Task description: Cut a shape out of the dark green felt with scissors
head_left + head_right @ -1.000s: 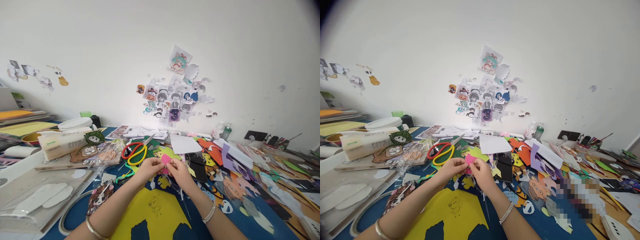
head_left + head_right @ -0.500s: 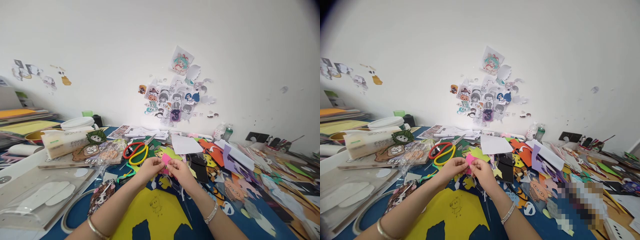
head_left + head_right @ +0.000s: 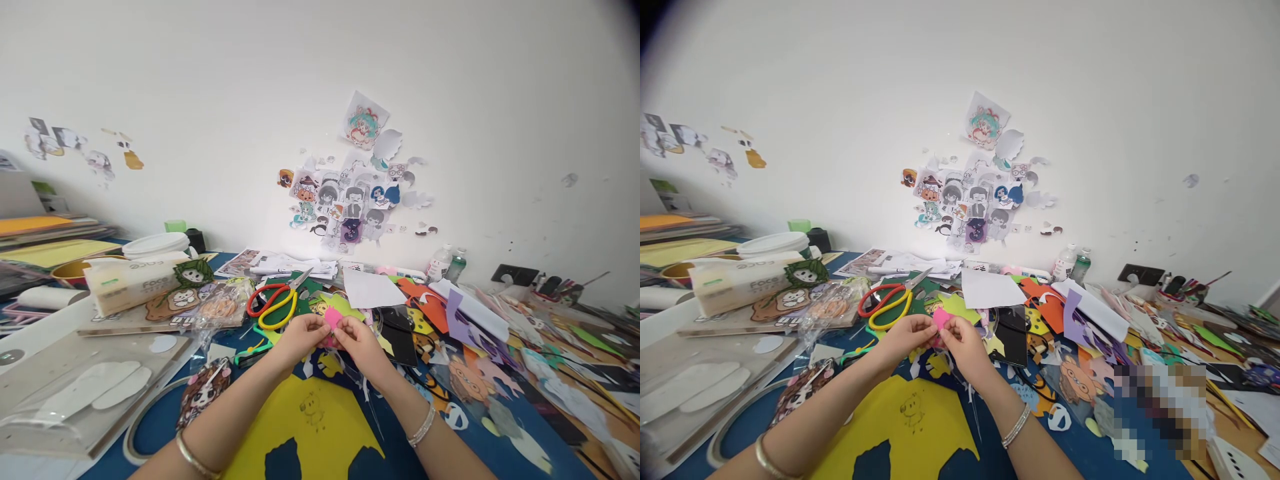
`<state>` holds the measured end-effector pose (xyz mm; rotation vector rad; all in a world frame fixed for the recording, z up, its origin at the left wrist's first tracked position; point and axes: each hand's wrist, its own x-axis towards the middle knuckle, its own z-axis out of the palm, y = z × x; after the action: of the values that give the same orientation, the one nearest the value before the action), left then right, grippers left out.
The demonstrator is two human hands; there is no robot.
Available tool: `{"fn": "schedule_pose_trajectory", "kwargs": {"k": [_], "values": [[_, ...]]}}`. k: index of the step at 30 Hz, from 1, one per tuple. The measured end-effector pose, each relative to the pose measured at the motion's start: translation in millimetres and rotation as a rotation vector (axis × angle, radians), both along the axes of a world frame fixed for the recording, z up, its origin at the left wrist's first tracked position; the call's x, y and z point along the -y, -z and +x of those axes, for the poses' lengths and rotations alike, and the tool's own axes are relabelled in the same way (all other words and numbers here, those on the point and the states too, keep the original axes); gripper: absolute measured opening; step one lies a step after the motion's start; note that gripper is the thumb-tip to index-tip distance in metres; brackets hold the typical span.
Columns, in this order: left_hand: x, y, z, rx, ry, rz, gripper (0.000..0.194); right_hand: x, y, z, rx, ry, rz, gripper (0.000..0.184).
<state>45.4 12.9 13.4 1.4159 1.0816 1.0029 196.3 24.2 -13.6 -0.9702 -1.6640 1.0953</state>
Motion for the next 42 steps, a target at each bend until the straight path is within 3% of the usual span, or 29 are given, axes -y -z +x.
{"fn": "schedule_pose_trajectory", "kwargs": {"k": [15,30,42], "values": [[-5.7,5.5,-8.4,-0.001,0.074,0.01,0.037,-5.1,0.1,4.2,0.007,-0.036,0.003,0.021],[-2.7,4.3,-2.5,-0.091,0.047,0.038,0.03,0.4,-4.6,1.7,-0.103,-0.053,-0.159,0.034],[-5.8,8.1,-1.7,-0.145,0.012,0.085,0.028,4.0,-8.3,1.2,-0.137,-0.023,-0.237,0.03]]}}
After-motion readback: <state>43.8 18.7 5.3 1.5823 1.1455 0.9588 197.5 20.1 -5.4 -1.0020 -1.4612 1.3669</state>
